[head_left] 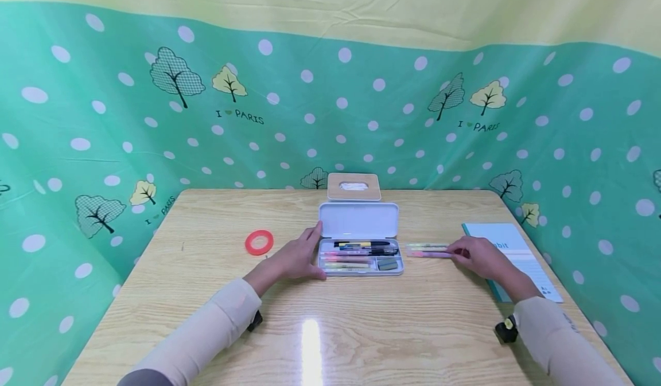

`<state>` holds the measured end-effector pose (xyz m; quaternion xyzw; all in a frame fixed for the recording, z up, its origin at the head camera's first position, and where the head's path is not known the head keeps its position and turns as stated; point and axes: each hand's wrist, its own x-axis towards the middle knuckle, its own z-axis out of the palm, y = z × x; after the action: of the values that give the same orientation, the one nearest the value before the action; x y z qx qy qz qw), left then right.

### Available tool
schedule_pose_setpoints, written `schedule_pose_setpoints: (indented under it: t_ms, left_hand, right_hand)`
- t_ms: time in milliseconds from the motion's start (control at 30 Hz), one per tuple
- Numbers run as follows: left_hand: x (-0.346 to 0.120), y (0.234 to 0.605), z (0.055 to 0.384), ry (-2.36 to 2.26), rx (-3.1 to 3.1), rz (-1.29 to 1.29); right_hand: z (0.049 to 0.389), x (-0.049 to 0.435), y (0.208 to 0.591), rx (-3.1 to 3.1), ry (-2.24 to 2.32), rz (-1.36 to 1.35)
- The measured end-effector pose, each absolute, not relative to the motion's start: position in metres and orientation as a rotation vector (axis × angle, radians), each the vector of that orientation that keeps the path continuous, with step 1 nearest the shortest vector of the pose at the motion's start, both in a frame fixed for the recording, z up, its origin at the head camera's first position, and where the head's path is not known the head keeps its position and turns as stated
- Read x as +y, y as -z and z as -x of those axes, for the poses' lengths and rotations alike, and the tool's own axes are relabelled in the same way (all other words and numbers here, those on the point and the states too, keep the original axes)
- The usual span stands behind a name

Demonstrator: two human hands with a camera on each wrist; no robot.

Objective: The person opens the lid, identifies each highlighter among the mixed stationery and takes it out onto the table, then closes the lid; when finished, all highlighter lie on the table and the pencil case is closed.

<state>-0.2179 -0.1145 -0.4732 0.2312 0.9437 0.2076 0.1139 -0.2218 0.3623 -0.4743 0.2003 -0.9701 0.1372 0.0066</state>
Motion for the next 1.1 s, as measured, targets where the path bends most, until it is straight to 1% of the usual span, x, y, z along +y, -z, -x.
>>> schedule_pose_setpoints:
  t_ms: [300,533,900,1100]
  left_hand:
    - [-0.114,0.475,0.219,-0.604,2.768,-0.671]
    - [-0.114,0.475,0.218,-0.599,2.766,-0.672]
    - [-0.115,0.472,0.218,-0.608,2.767,-0.664]
    - [-0.115,0.471,0.216,-0.607,2.767,-0.665]
  right_hand:
    - [0.225,0.364,0.476,-3.060,-0.454,-0.584]
    - [0.228,0.358,0.469,-3.072,-0.453,-0.579]
    - [0.241,0.323,0.456,-2.995,-0.420,-0.750]
    - [0.242,0.298,0.454,-3.001,-0.432,-0.772]
